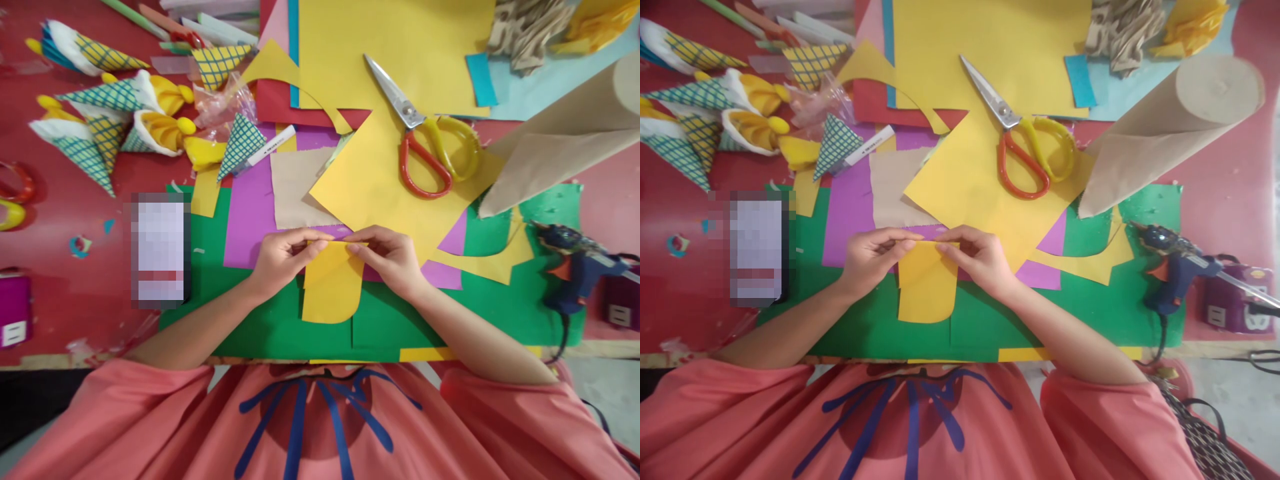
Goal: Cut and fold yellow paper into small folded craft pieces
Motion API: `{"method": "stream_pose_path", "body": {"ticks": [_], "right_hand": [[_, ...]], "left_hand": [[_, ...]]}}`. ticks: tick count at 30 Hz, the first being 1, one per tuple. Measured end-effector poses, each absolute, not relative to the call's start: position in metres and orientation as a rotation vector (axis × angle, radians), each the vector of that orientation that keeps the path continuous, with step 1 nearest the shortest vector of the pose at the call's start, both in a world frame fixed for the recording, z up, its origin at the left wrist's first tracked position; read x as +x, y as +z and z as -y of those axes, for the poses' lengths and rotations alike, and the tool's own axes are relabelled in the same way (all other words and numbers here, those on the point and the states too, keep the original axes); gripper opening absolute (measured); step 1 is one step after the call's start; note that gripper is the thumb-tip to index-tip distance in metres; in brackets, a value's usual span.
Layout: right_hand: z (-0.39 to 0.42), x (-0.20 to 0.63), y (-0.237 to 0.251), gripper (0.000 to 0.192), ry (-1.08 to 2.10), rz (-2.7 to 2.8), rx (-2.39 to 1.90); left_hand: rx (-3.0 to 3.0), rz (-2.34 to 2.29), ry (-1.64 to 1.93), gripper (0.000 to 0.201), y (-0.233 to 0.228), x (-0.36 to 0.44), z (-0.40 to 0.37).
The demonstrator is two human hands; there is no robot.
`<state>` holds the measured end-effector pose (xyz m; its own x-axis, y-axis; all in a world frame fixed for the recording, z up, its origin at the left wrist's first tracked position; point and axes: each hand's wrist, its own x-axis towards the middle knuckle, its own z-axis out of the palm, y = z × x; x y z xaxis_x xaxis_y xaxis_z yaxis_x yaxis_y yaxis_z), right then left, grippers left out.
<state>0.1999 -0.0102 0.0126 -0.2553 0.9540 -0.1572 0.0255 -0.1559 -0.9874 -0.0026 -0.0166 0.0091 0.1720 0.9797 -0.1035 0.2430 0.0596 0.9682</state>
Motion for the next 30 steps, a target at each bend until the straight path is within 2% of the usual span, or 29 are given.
{"method": "stream_pose_path", "body": {"ticks": [17, 30], "right_hand": [[0.005, 0.2031, 0.0123, 0.019, 1.546, 1.328, -1.311], [0.0031, 0.2044, 0.0121, 0.017, 1.565, 1.314, -1.317]], "left_hand": [[1.371, -1.293, 0.84, 0.021, 0.0067, -0.0049, 0.0134], [1.382, -1.309, 0.831, 0.025, 0.0051, -0.0062, 0.0124]]}}
